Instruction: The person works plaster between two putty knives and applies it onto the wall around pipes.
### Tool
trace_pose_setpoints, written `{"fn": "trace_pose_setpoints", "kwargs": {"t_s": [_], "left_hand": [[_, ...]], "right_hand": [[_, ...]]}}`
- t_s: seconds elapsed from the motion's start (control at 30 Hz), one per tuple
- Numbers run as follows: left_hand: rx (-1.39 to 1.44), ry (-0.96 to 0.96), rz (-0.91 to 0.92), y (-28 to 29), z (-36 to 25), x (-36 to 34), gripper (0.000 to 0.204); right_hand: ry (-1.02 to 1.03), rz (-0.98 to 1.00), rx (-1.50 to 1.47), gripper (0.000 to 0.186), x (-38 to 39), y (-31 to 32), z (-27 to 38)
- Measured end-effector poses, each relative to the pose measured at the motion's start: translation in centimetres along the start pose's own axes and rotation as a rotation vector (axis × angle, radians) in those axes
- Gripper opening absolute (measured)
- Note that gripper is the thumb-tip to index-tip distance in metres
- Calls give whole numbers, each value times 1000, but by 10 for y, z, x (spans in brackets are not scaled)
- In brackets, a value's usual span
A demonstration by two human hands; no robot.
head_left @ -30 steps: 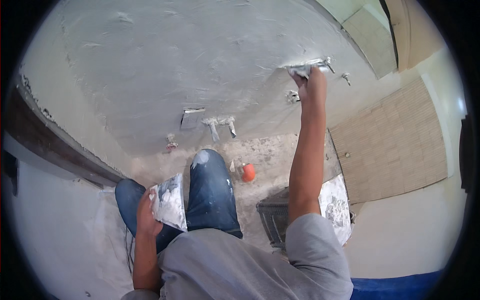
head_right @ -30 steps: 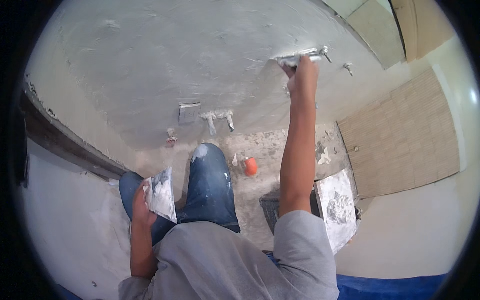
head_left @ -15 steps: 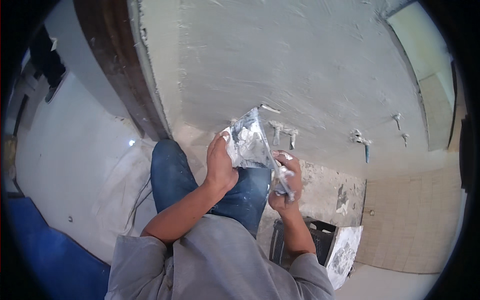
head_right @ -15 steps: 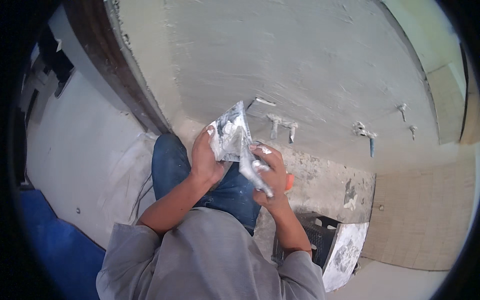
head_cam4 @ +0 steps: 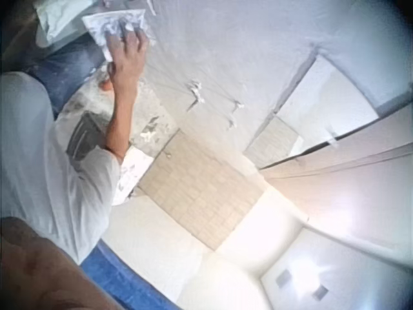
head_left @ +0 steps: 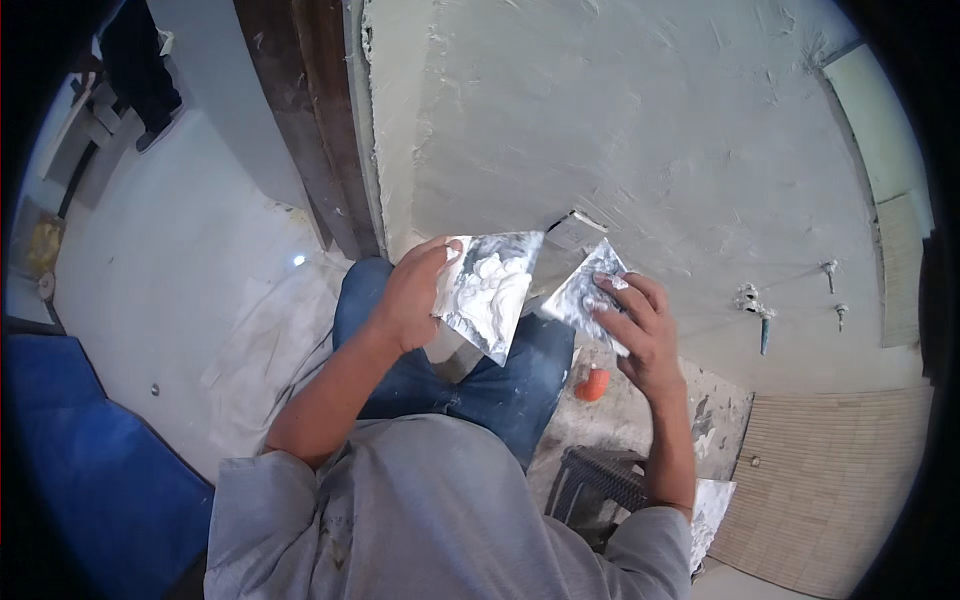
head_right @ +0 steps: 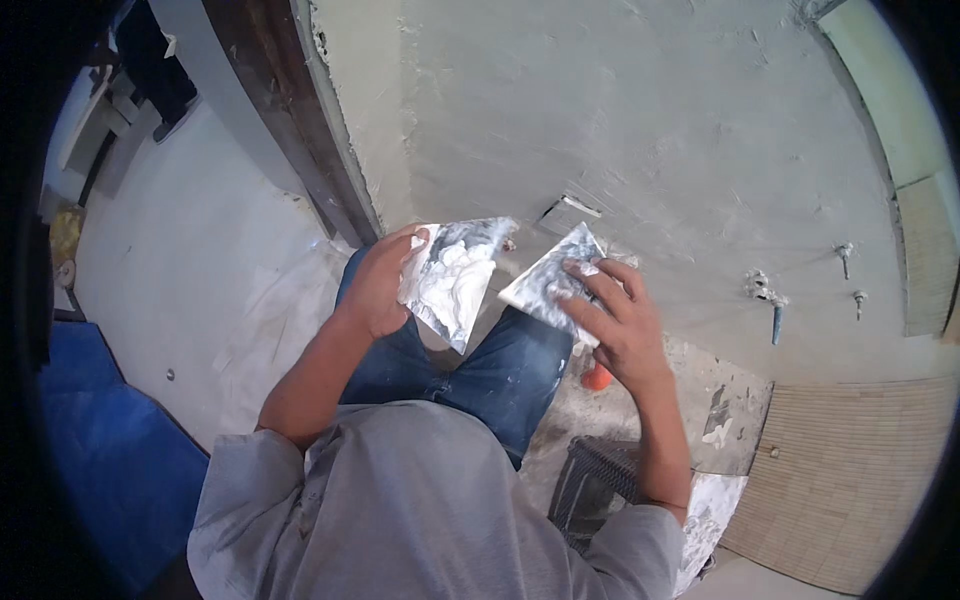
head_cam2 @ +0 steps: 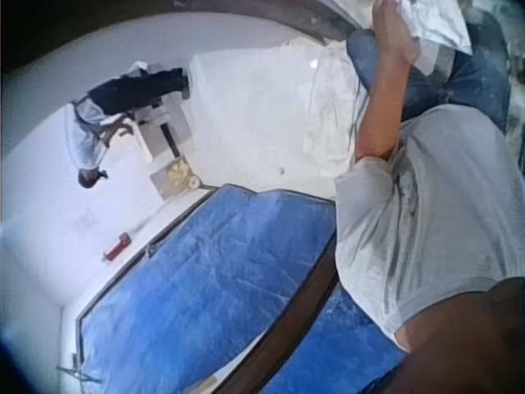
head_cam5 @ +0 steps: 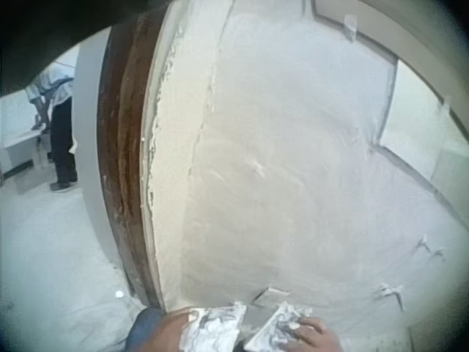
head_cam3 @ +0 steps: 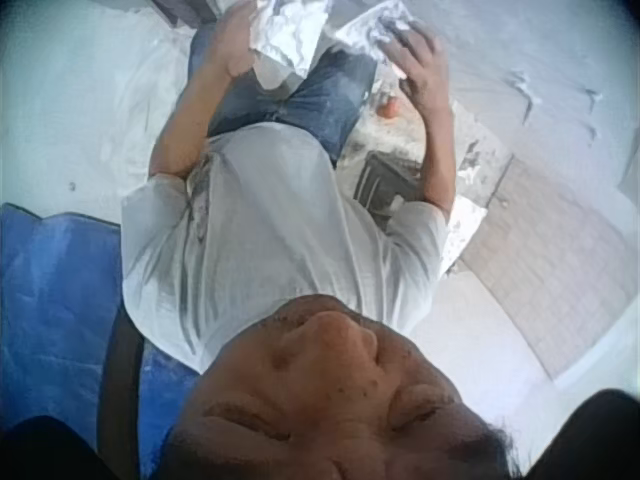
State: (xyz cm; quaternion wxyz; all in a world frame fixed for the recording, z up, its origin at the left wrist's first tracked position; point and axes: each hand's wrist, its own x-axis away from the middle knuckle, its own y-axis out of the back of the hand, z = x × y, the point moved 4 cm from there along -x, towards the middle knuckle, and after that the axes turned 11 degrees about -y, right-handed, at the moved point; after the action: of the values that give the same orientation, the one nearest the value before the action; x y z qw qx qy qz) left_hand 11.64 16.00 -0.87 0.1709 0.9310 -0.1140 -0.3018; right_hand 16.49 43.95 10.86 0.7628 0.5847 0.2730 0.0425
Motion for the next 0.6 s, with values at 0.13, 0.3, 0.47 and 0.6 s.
{"fn": "trace_pose_setpoints", "kwargs": {"t_s": [0.13, 0.3, 0.47, 0.6], "left_hand": [[434, 341, -27, -8, 10, -1, 30], [903, 612, -118, -15, -14, -15, 31], [1147, 700, -184, -26, 14, -9, 31], [1152, 509, -239, 5, -2, -24, 35]], "right_hand": [[256, 181, 29, 43, -27, 29, 49], [335, 344, 89, 43, -25, 26, 60], [239, 418, 46, 47, -12, 29, 41], [124, 313, -594, 51, 13, 11, -10]]}}
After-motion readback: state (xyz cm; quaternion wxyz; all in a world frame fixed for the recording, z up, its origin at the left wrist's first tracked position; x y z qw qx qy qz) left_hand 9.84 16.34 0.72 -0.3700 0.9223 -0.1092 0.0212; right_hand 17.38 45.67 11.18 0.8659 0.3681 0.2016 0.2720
